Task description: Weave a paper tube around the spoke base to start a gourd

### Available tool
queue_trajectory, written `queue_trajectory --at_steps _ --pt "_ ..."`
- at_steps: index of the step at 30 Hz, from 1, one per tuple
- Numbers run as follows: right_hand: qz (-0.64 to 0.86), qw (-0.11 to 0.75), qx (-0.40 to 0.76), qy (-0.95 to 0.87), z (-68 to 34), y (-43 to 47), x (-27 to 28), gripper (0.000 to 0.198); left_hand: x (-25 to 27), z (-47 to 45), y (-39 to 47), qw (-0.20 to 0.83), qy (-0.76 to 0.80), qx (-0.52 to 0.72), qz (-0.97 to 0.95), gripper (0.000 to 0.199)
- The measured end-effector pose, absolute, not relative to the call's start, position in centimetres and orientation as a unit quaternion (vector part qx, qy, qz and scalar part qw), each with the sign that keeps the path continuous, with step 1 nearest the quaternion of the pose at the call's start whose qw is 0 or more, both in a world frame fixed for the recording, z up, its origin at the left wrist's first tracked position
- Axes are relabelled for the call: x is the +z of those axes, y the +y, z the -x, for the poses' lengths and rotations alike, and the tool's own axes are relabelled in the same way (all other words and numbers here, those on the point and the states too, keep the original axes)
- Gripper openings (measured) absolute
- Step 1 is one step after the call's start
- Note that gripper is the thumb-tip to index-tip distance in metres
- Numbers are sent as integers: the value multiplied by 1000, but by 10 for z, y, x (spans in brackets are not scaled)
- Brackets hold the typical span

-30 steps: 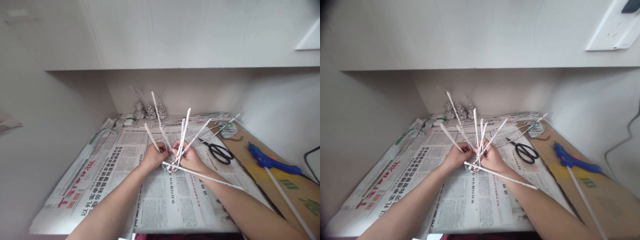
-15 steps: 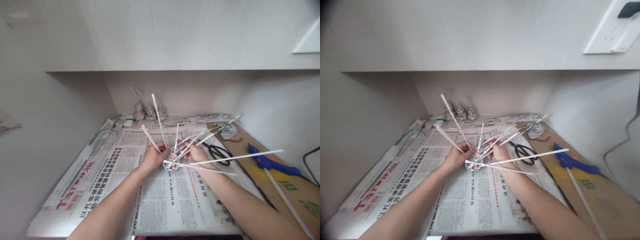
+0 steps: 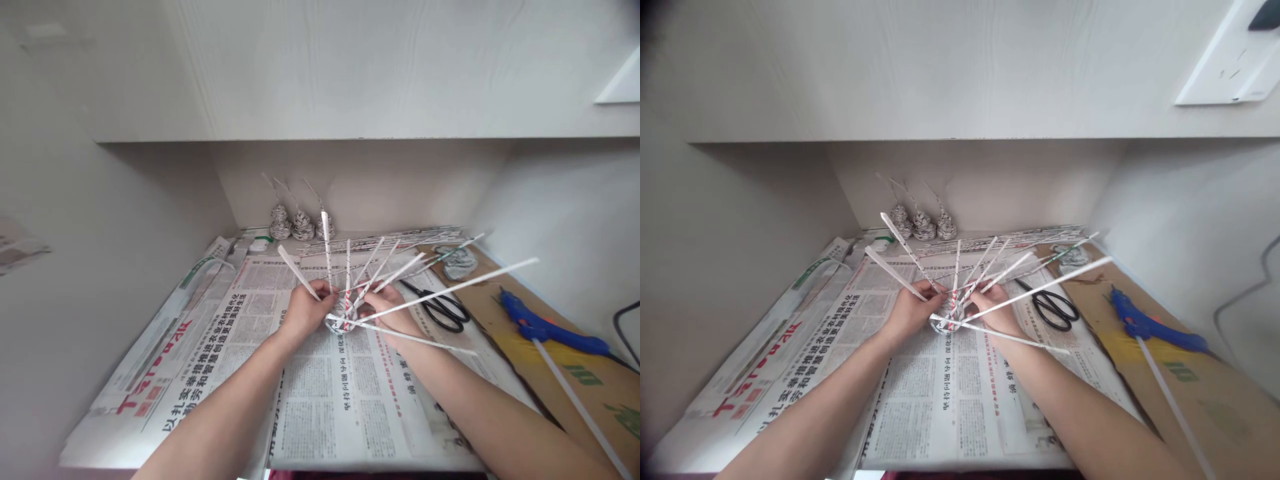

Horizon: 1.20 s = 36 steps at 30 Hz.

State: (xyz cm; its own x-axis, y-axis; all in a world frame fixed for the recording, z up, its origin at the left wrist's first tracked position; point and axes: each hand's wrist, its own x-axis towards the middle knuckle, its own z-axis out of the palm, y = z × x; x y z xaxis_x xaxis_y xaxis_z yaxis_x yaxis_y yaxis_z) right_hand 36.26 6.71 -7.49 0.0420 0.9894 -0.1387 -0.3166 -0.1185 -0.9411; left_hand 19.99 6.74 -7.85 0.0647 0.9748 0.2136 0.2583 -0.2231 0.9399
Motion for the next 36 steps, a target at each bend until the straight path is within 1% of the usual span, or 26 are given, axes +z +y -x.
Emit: queue_trajectory --at_steps 3,9,14,18,20,25,28,31,36 --pt "448 532 609 -381 -360 63 -74 32 -79 -200 67 368 487 476 -633 17" --pt "441 539 634 -337 -358 62 -75 27 -84 -202 67 375 491 481 -623 19" --pt "476 532 615 -336 -356 61 -81 24 -81 -203 68 442 491 475 -581 28" --pt "475 553 597 -336 -357 62 -88 24 -81 -203 67 511 480 448 -554 33" --pt "471 569 579 -346 -357 62 -91 25 -82 -204 66 524 473 446 -549 34" --pt "428 596 560 -384 -353 59 -86 29 -85 -206 65 488 465 479 -563 31" --pt "426 604 551 -388 -350 57 -80 30 -84 -210 64 471 470 499 -556 30" --pt "430 591 564 -384 -349 56 -79 30 -82 -212 63 462 473 509 -551 27" --pt "443 555 593 -380 -348 57 -85 24 -81 -212 63 459 478 507 -550 25"
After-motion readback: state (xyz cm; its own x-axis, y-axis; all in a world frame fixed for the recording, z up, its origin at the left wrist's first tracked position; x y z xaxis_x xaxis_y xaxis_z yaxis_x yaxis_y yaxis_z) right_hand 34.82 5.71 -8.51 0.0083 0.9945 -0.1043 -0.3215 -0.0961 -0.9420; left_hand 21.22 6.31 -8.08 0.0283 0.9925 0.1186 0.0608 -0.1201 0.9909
